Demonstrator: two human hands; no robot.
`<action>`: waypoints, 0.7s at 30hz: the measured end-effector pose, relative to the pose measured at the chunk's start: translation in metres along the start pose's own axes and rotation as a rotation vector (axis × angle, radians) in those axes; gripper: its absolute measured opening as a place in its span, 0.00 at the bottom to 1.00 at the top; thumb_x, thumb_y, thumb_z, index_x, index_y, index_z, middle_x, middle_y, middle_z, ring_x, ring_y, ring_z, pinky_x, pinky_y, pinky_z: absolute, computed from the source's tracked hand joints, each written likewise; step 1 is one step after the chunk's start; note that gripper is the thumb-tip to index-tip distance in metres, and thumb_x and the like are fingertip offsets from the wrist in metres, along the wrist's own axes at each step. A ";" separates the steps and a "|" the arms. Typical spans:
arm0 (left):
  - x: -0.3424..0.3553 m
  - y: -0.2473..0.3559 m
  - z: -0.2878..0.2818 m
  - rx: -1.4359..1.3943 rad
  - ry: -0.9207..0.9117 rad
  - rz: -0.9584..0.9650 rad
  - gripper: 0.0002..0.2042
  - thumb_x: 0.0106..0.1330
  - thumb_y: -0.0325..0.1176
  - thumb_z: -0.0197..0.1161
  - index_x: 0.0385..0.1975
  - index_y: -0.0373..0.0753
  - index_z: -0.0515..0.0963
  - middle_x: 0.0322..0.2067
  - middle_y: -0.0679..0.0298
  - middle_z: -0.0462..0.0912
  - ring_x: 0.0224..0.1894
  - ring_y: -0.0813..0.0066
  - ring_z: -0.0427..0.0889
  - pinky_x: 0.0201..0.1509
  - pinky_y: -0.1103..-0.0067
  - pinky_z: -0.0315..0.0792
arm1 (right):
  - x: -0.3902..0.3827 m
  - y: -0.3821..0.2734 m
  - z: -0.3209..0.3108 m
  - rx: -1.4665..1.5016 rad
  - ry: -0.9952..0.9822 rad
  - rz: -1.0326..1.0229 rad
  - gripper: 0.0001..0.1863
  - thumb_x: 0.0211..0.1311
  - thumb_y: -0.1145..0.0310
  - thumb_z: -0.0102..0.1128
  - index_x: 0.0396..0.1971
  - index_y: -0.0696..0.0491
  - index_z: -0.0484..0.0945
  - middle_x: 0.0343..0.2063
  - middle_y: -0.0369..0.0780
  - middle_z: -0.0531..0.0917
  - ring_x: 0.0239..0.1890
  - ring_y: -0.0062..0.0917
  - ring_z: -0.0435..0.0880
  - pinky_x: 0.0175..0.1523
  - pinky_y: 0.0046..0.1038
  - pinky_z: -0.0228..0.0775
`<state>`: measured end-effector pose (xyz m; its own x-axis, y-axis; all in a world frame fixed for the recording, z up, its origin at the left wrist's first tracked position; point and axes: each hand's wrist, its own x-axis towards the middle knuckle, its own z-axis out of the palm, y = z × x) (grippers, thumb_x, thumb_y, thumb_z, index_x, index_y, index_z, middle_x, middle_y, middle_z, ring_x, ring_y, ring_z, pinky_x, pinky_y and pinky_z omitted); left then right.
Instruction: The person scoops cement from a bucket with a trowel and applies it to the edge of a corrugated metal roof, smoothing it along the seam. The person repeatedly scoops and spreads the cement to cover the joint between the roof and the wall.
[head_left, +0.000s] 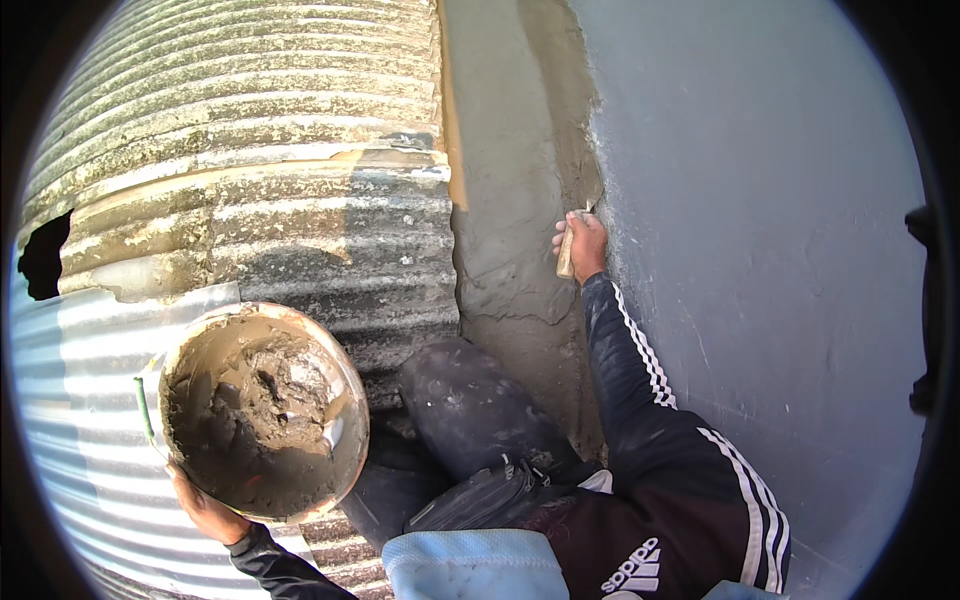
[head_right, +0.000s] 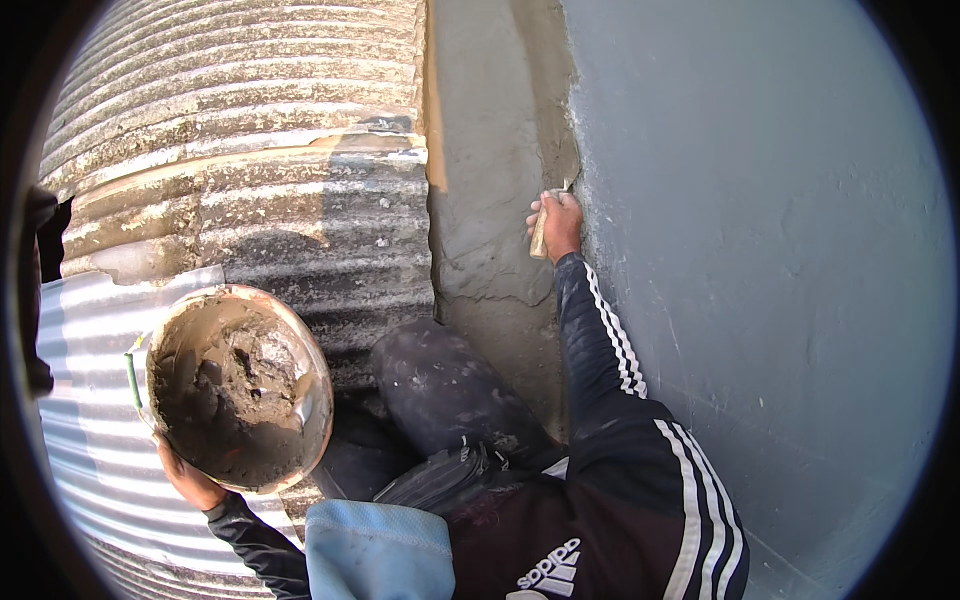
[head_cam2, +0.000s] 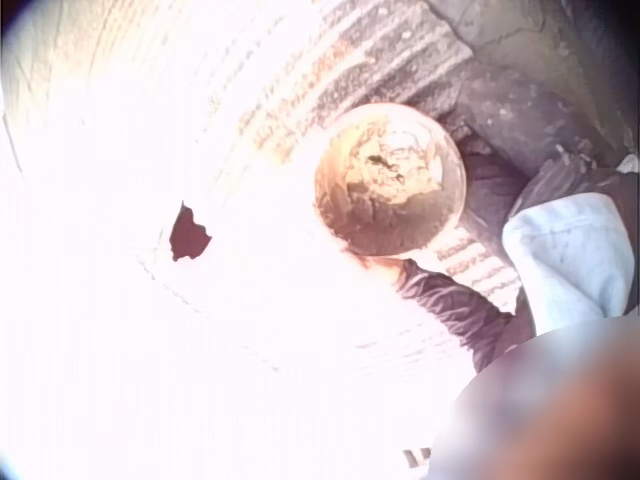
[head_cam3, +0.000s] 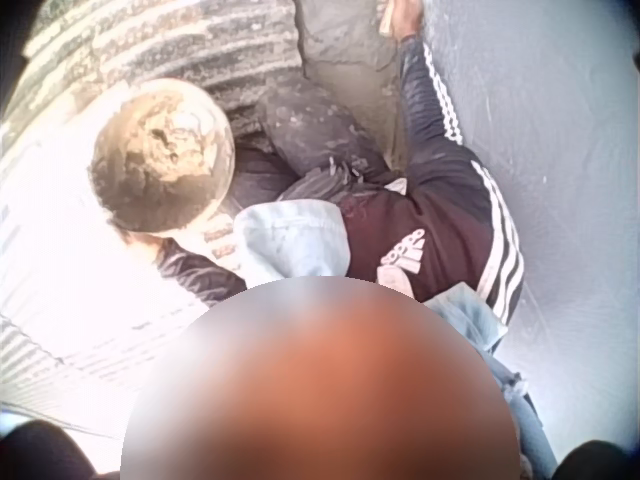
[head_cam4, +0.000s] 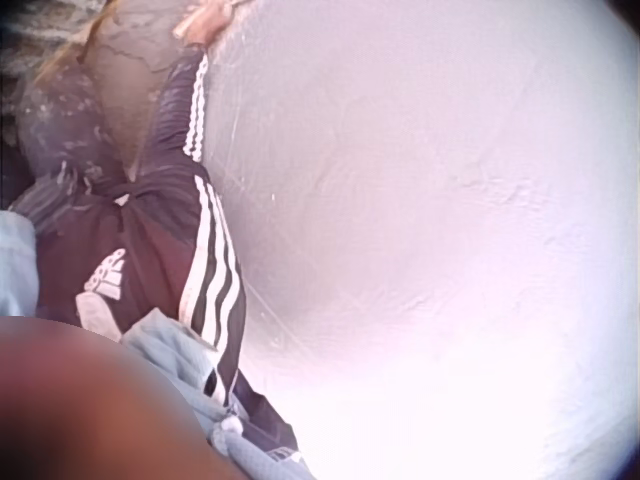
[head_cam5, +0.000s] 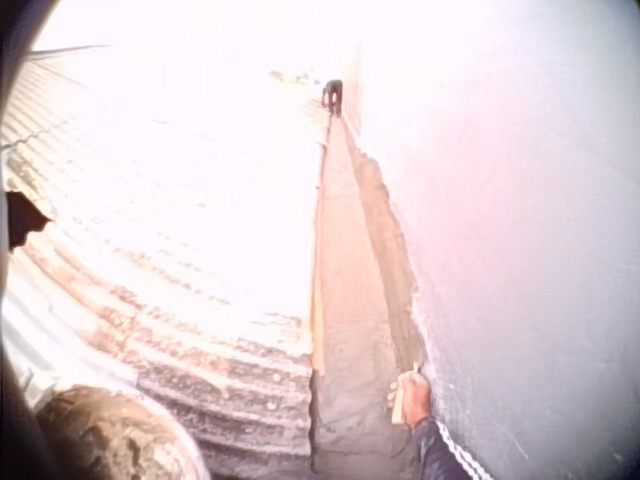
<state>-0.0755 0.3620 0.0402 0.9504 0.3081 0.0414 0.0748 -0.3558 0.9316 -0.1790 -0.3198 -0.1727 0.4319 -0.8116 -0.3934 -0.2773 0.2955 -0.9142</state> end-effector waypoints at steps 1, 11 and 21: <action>0.000 0.000 0.000 -0.001 -0.009 -0.021 0.23 0.85 0.39 0.49 0.66 0.26 0.74 0.59 0.54 0.80 0.57 0.66 0.81 0.63 0.70 0.76 | -0.006 0.005 0.001 -0.002 -0.014 0.005 0.08 0.75 0.65 0.58 0.43 0.55 0.76 0.30 0.39 0.84 0.22 0.26 0.83 0.24 0.33 0.79; 0.004 0.007 0.007 -0.108 0.065 -0.108 0.23 0.84 0.41 0.50 0.66 0.27 0.74 0.61 0.54 0.80 0.58 0.65 0.81 0.64 0.70 0.76 | 0.028 0.014 0.003 0.000 -0.027 0.114 0.11 0.74 0.63 0.59 0.44 0.55 0.76 0.30 0.39 0.84 0.24 0.26 0.84 0.26 0.33 0.81; -0.001 0.012 0.015 -0.106 -0.036 -0.013 0.20 0.86 0.35 0.46 0.65 0.26 0.74 0.57 0.54 0.83 0.57 0.69 0.83 0.63 0.73 0.78 | -0.141 -0.016 0.024 -0.011 -0.116 0.028 0.09 0.76 0.64 0.53 0.44 0.54 0.75 0.29 0.38 0.82 0.20 0.22 0.80 0.21 0.29 0.75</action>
<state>-0.0712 0.3437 0.0460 0.9600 0.2794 0.0182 0.0562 -0.2559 0.9651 -0.2151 -0.1982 -0.1047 0.5199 -0.7392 -0.4281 -0.3002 0.3110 -0.9017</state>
